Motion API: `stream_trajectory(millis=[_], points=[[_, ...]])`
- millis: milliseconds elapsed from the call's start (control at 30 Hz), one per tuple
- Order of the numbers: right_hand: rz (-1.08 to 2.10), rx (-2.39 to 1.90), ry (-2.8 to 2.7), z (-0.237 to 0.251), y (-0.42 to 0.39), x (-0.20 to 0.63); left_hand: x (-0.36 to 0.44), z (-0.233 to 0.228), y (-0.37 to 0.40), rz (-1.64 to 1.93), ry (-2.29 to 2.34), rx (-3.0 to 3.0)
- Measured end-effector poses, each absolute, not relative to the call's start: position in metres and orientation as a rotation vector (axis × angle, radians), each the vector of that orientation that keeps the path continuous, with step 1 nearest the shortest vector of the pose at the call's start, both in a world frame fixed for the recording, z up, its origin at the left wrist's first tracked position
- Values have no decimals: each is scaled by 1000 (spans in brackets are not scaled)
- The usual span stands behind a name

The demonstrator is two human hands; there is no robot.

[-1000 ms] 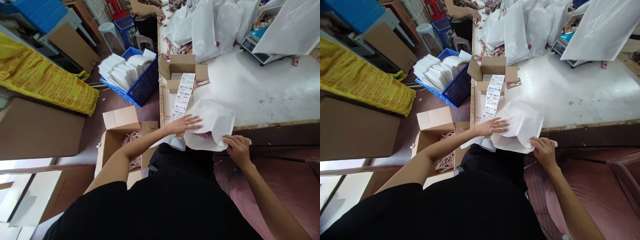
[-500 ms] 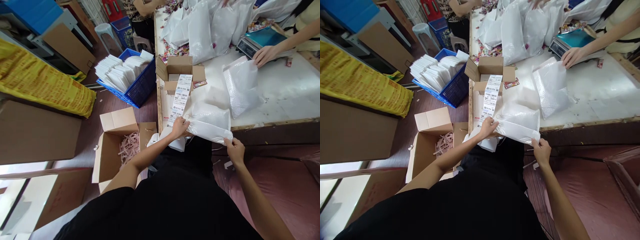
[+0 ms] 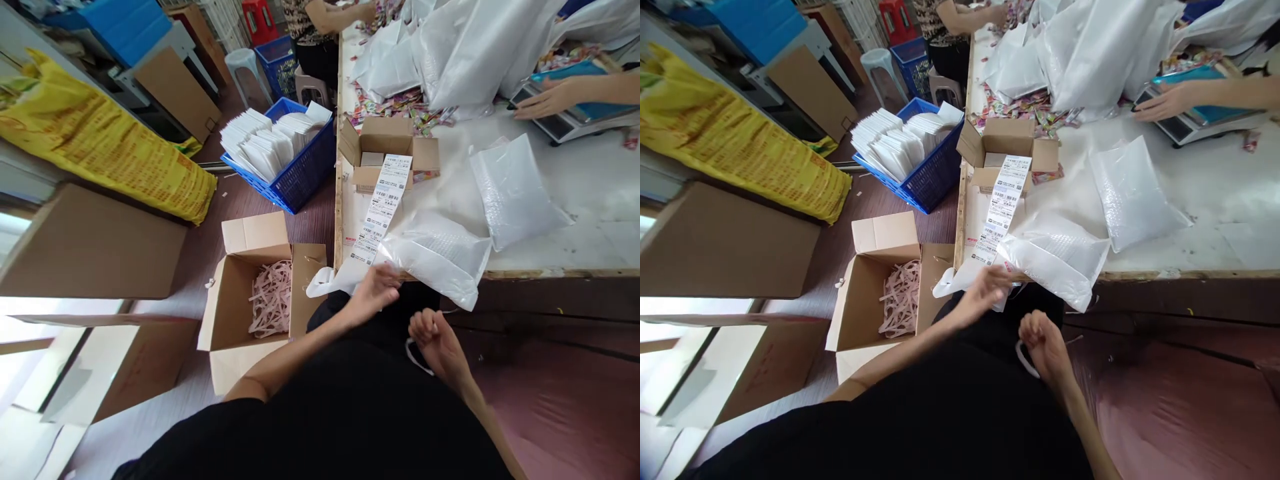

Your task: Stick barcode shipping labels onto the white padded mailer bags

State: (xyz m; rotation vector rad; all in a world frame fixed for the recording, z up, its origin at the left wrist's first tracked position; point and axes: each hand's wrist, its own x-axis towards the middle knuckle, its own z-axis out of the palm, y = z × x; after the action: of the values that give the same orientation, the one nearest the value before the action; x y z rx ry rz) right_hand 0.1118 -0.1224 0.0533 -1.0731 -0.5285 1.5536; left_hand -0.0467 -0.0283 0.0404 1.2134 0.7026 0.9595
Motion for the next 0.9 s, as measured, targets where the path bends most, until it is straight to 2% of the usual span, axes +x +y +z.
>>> stream_trajectory(millis=[67, 133, 233, 300, 367, 467, 533, 667, 767, 900], points=[[1414, -1022, -708, 64, -95, 82, -50, 35, -48, 712, 566, 1142], [1265, -1115, -953, 69, -55, 64, -68, 26, -48, 607, 744, 1091], [848, -1470, -1340, 62, 12, 60, -134, 11, -22, 792, 1356, 1044], [570, -1764, -1516, 51, 53, 65, -195, -1, -8, 917, 1537, 992], [533, -1989, -1656, 38, 85, 70, -250, -13, -3, 1114, 1653, 855], [768, -2050, -1717, 22, 112, 74, -292, -26, -7, 1476, 1615, 641], [872, -2002, -1686, 20, 116, 76, -285, -26, -6, 1522, 1562, 618], [1004, -1636, -1539, 35, 96, 80, -210, -1, 21, 1321, 1485, 860], [1099, -1297, -1337, 58, 69, 86, -143, 27, 42, 1226, 1063, 992], [871, -1380, -1356, 85, 26, 94, -92, 50, 43, 1021, 817, 1026]])
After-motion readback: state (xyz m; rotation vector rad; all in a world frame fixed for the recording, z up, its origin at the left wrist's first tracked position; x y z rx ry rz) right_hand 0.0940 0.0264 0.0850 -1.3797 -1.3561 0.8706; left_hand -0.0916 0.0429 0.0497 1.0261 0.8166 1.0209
